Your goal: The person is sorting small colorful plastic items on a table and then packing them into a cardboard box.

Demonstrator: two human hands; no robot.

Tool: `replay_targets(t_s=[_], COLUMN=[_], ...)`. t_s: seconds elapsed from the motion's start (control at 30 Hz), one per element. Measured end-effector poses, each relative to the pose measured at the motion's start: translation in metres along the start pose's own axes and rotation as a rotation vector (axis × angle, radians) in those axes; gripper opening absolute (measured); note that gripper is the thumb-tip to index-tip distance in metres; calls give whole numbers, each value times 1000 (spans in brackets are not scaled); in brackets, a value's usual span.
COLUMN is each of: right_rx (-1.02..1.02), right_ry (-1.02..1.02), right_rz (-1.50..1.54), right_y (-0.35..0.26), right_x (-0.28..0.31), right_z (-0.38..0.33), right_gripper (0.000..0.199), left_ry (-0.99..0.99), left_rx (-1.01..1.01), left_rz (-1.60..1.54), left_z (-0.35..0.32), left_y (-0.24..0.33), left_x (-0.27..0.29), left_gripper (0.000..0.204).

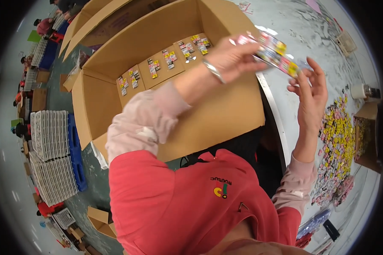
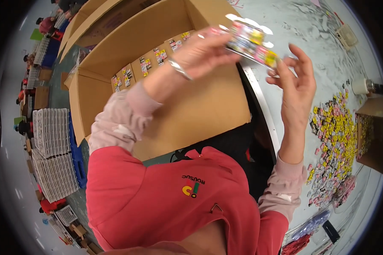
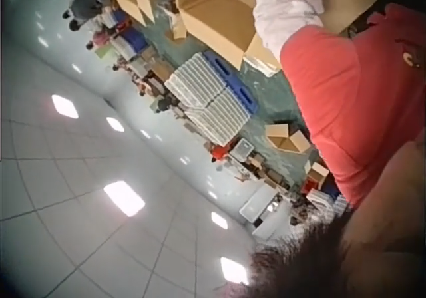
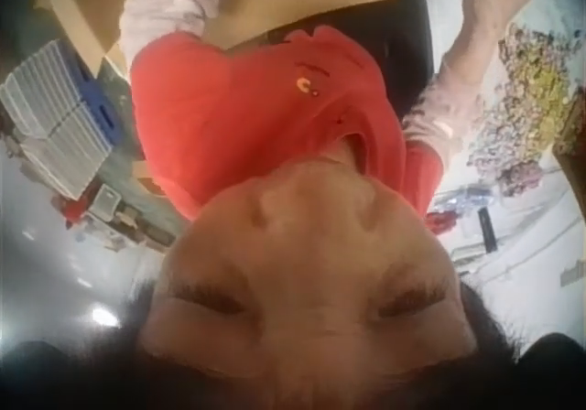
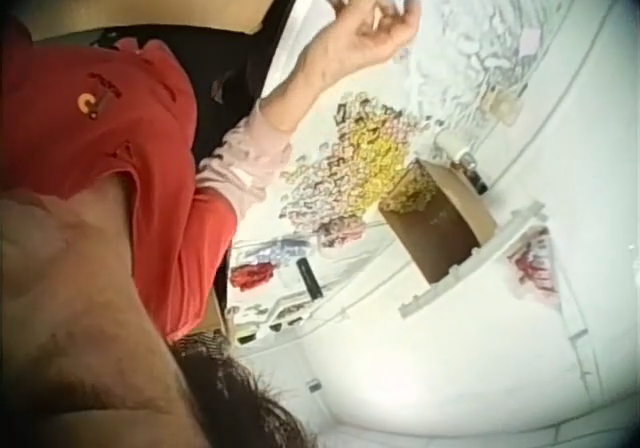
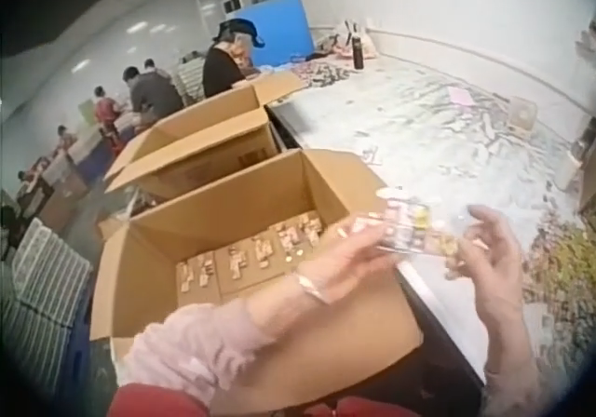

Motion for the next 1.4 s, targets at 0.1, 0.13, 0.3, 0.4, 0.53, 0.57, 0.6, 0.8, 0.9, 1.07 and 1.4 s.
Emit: replay_targets(t_s=[0.1, 0.13, 0.3, 0.4, 0.53, 0.57, 0.6, 0.8, 0.9, 1.07, 1.4], right_rx=[56, 83, -91, -197, -127, -131, -101, -49, -52, -13, -1], right_ry=[-93, -45, 92, 124, 251, 259, 275, 296, 311, 304, 294], right_rz=[-89, -198, -467, -571, -443, -451, -528, -745, -761, -799, -807], right_y=[10, 25, 124, 172, 211, 208, 203, 190, 190, 190, 185], right_x=[-21, -14, 56, 94, 109, 104, 97, 82, 80, 83, 74], right_z=[10, 12, 8, -15, -37, -38, -37, -35, -33, -33, -32], right_gripper=[40, 39, 35, 32, 22, 22, 21, 17, 16, 15, 15], left_ry=[132, 210, 490, 579, 592, 597, 583, 511, 521, 506, 512], left_rx=[16, 32, 138, 234, 364, 391, 414, 596, 561, 583, 447], left_rz=[197, 267, 358, 419, 444, 381, 350, 379, 351, 481, 1313], left_z=[-24, -34, -53, -39, -9, 2, 9, 6, 4, 38, 54], left_y=[60, 74, 83, 70, 20, 2, -10, -27, -25, -42, -66], left_x=[72, 99, 243, 276, 308, 311, 305, 319, 321, 296, 288], left_gripper=[27, 28, 29, 29, 30, 29, 28, 23, 22, 24, 46])
Point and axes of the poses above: each hand's wrist, its own z-axis towards the middle knuckle, its own x-axis out of the back of the hand, y = z × x, the point moved 3 cm from there along z, towards the middle knuckle, and after that the axes turned 4 degrees about -y, right-handed, at the moved point
